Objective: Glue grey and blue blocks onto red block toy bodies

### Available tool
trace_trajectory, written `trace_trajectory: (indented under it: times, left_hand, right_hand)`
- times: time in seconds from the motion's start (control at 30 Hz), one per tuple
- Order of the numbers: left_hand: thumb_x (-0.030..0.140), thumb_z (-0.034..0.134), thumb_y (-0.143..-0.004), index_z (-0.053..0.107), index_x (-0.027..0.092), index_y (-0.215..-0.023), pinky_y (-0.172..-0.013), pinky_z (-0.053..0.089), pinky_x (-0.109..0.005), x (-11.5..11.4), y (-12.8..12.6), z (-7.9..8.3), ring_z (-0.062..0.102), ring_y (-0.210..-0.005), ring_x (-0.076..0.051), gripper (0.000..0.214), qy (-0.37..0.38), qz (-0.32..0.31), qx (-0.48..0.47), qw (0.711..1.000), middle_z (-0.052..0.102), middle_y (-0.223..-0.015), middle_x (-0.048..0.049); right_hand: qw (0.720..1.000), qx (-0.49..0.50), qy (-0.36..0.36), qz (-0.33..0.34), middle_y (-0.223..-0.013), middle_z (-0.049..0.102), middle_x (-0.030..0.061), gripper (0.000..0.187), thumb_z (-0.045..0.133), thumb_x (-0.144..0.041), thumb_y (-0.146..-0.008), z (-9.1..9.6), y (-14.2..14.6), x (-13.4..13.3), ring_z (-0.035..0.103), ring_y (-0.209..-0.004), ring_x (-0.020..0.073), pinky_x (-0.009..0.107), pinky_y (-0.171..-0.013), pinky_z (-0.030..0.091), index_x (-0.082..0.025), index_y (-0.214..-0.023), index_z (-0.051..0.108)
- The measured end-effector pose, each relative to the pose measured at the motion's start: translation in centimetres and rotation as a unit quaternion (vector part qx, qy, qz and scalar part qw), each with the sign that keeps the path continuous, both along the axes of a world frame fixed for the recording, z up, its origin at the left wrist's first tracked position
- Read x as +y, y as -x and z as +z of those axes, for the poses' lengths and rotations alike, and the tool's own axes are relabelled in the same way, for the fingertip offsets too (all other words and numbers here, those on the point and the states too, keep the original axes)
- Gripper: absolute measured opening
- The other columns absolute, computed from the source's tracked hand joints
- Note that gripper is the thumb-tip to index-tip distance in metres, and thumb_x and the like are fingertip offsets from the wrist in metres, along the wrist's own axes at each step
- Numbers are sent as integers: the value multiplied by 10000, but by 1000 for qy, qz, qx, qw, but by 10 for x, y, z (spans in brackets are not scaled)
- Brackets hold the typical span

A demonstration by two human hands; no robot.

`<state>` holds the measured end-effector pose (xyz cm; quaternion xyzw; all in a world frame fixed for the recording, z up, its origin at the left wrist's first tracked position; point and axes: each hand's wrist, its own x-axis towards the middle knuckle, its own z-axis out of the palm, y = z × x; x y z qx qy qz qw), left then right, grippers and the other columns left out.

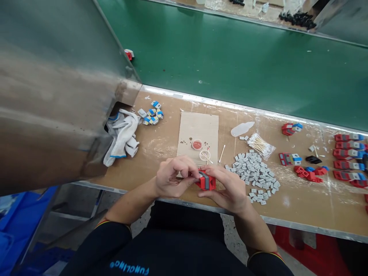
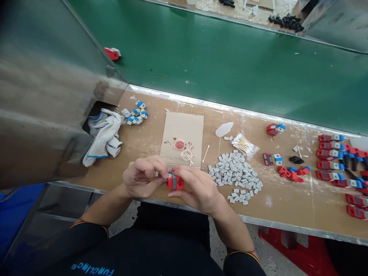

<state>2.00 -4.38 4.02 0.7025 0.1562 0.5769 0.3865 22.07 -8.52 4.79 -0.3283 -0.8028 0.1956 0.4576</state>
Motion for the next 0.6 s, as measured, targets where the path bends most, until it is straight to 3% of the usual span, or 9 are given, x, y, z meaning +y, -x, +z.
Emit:
trace_trajectory:
  times: [0.1, 0.2, 0.33, 0.47, 0.6]
  left_hand:
    - [17, 755, -869, 482, 223, -943, -644, 578, -218, 0, -1, -1, 697, -685, -133, 349, 1, 1, -4, 1000, 738, -784, -8]
    - [36, 728, -913, 536, 217, -1102, -682, 583, -219, 0, -3, -6, 688, -723, -125, 324, 9, 6, -22, 1000, 719, -829, -4]
    - [226, 834, -896, 563, 226, -1291, -759, 600, -246, 2, -3, -15, 663, -886, -148, 479, 31, 13, -52, 998, 689, -1051, -64]
    - [427, 886, -856, 624, 212, -1301, -892, 634, -351, 4, -1, -17, 694, -1042, -220, 559, 48, -23, 3, 999, 692, -1157, -123]
    - [417, 886, -855, 694, 228, -1256, -981, 653, -438, 5, -2, -15, 749, -1138, -269, 483, 28, -49, 26, 998, 744, -1219, -151]
  right_hand:
    - [1000, 13, 20, 2, -1157, 829, 115, 685, 833, -391, -904, -4, 0, 1, 835, -1015, 245, 332, -861, 715, -232, -1501, 539]
    - [997, 55, 53, 4, -1193, 820, 116, 635, 845, -371, -896, -11, 1, 2, 825, -1082, 253, 365, -917, 709, -257, -1450, 559]
    - [987, 131, 93, 2, -1223, 803, 121, 568, 825, -404, -911, -18, 1, 2, 810, -1129, 250, 402, -953, 698, -270, -1392, 555]
    - [985, 145, 91, -7, -1182, 798, 104, 563, 821, -491, -900, -20, 0, 3, 793, -1086, 258, 434, -903, 693, -287, -1354, 558]
    - [991, 108, 46, -61, -1042, 775, 70, 530, 770, -611, -898, -20, 1, 5, 725, -1010, 279, 471, -857, 658, -313, -1292, 577]
